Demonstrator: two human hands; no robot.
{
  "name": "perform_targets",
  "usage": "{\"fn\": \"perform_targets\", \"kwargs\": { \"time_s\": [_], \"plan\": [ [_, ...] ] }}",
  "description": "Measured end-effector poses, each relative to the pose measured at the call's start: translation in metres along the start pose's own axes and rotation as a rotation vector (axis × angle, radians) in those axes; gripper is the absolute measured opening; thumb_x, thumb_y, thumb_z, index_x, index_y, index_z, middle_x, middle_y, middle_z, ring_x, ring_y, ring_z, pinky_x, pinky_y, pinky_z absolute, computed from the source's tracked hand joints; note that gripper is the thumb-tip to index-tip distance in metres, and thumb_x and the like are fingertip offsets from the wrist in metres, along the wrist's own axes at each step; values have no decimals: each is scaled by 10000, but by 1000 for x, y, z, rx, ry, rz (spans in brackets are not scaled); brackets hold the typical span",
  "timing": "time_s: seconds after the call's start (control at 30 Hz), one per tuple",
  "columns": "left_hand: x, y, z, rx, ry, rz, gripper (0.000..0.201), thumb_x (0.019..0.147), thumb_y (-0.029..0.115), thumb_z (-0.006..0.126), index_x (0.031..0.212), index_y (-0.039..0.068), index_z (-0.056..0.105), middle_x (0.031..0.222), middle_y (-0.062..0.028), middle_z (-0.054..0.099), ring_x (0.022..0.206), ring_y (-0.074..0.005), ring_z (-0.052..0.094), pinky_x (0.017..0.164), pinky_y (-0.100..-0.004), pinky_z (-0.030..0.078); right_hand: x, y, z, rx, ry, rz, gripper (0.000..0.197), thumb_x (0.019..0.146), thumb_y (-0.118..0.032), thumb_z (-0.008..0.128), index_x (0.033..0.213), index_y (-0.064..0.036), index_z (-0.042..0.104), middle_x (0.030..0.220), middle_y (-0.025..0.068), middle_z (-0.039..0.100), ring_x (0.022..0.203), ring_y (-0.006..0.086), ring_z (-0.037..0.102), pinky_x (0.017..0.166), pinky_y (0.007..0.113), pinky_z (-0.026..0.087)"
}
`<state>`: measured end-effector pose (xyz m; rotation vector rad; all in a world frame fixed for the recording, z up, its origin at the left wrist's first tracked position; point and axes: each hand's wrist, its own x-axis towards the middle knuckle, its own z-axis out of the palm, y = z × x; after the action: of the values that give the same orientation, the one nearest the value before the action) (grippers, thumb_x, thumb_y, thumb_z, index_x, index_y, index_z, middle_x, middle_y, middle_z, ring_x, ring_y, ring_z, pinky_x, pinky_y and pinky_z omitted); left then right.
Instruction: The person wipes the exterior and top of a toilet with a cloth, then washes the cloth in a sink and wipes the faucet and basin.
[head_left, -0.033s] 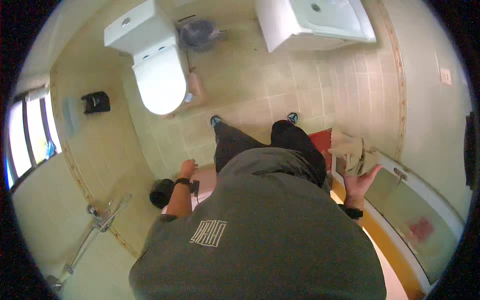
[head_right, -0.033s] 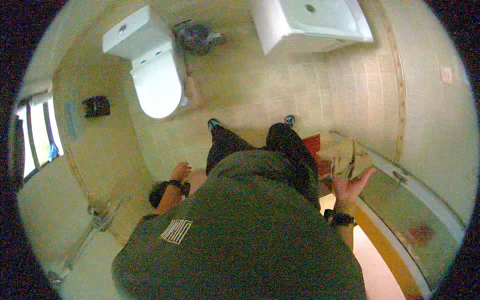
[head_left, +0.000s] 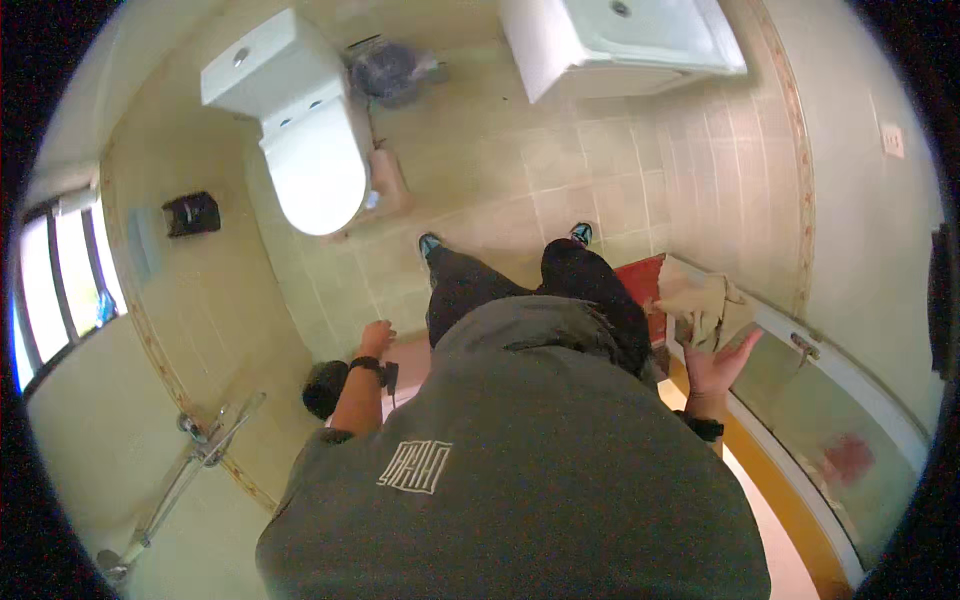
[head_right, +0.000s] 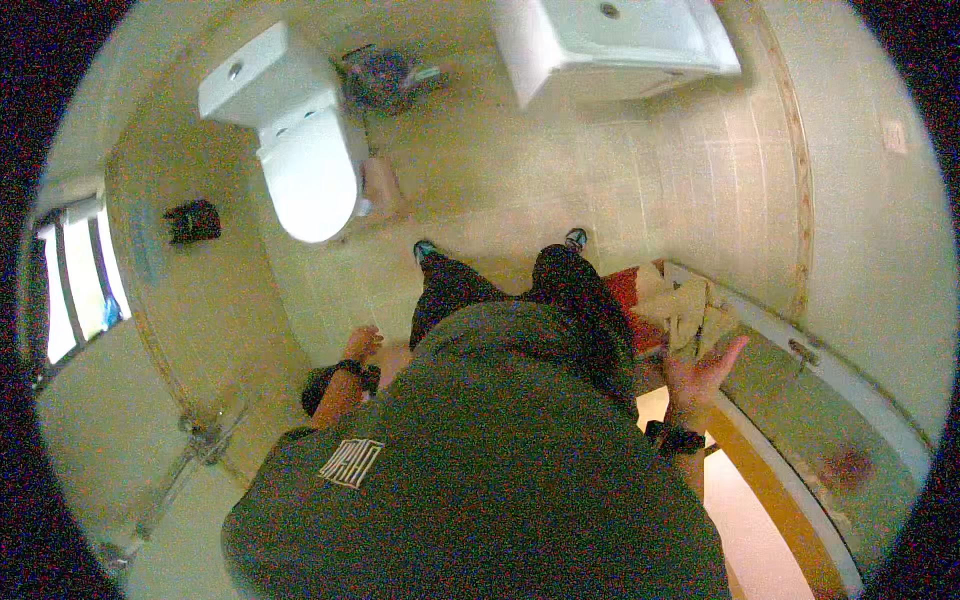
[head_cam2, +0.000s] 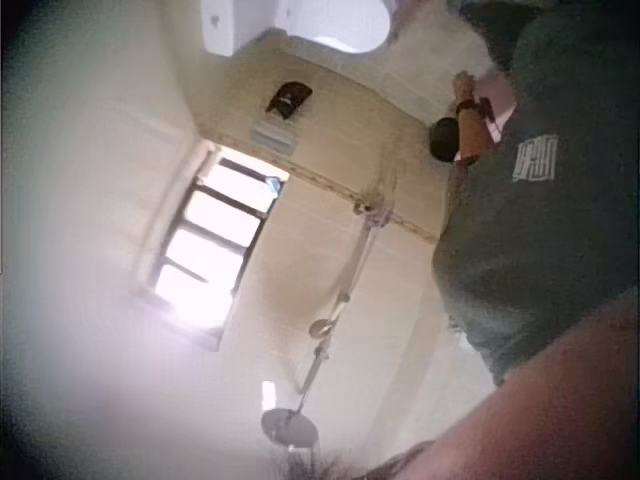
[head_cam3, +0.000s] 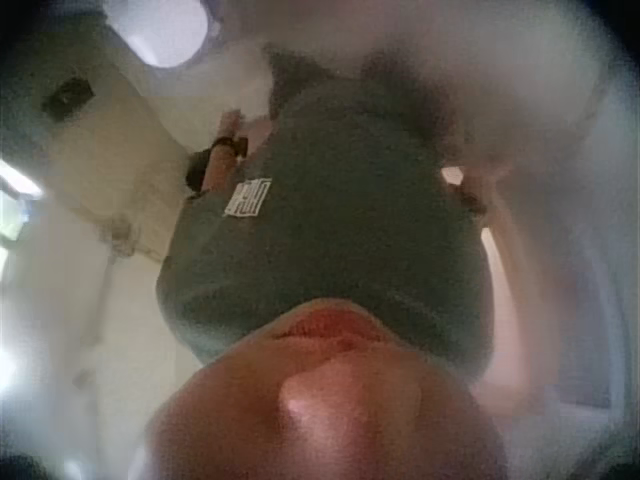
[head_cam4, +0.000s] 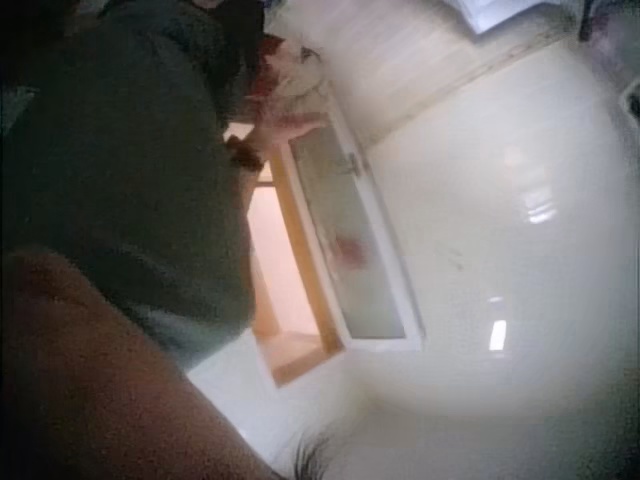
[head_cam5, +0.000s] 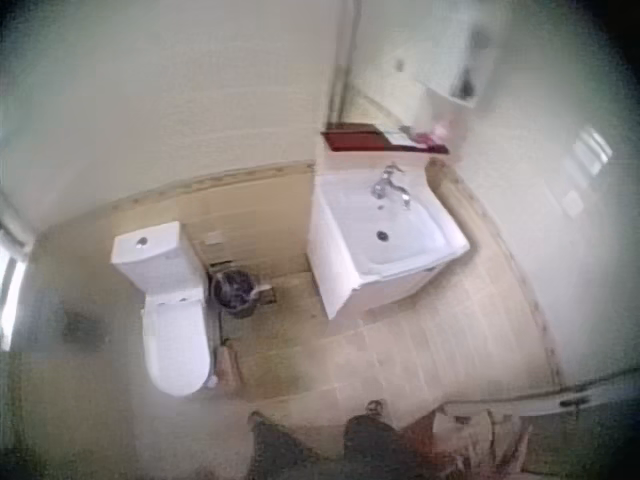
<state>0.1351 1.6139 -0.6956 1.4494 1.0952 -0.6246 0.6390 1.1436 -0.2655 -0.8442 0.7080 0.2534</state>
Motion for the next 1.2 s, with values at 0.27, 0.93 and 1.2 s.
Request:
{"fn": "perform_targets", "kwargs": {
  "time_s": [0.27,0.93,1.2],
  "plan": [
    [-40,220,134,-58,-174,-224,311,1030,184,541,1271,8,629,1140,-149,727,1016,-240,716,742,-375,586,150,-144,-131,-1104,-141,-781,651,970,-515,674,1425,-65,552,1310,96,692,1240,349,622,1138,527,408],
    [104,397,226,995,13,427,150,934,171,630,968,48,708,1007,-189,711,1047,-383,675,898,-514,555,318,-222,273,-972,-706,-710,505,1020,-205,610,1477,-35,479,1480,120,546,1358,239,508,1134,432,451],
    [237,624,240,105,184,563,294,967,203,599,1189,26,674,1108,-178,715,1054,-356,694,895,-469,571,384,-216,295,160,-892,454,649,1045,-484,545,1543,-75,466,1601,126,473,1493,366,402,1255,568,281]
  ]
}}
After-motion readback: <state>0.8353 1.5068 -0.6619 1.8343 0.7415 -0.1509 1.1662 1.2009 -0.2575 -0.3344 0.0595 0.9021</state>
